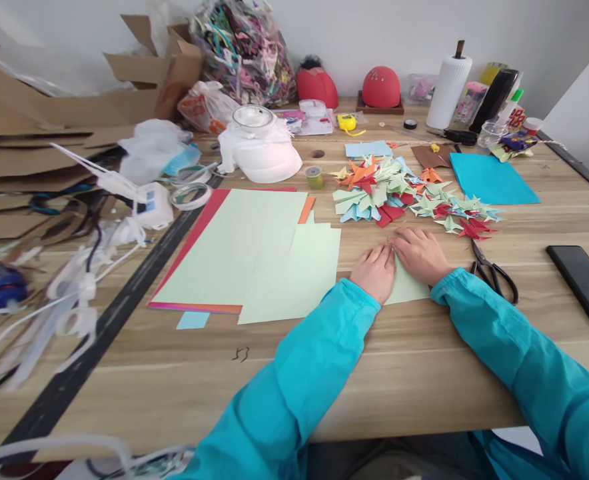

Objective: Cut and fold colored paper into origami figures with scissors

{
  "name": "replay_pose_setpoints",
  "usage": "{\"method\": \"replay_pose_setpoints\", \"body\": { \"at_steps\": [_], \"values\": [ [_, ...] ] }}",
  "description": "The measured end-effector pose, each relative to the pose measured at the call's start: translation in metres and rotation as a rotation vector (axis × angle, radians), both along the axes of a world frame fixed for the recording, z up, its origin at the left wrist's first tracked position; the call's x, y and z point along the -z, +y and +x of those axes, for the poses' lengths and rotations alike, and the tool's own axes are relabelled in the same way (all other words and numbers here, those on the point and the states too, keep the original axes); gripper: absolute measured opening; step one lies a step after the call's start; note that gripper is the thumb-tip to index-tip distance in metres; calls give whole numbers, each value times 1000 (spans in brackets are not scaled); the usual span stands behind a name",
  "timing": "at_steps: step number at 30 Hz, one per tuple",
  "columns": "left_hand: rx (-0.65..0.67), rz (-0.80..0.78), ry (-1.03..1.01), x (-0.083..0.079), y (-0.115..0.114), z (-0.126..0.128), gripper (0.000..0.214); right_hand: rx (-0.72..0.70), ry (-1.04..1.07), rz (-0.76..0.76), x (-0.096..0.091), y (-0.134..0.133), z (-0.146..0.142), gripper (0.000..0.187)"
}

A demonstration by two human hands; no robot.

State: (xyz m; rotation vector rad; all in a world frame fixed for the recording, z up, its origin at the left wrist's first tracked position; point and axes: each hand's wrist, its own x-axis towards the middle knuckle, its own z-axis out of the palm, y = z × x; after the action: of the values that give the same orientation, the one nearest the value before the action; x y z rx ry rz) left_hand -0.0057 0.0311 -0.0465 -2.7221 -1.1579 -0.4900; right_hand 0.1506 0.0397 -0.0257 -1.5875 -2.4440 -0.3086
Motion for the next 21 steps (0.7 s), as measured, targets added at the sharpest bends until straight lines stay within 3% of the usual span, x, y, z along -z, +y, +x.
{"method": "replay_pose_setpoints", "body": {
  "at_steps": [21],
  "values": [
    [1,-38,70,-7,1,0,39,43,-47,-56,-5,-1,-3,31]
  ]
}}
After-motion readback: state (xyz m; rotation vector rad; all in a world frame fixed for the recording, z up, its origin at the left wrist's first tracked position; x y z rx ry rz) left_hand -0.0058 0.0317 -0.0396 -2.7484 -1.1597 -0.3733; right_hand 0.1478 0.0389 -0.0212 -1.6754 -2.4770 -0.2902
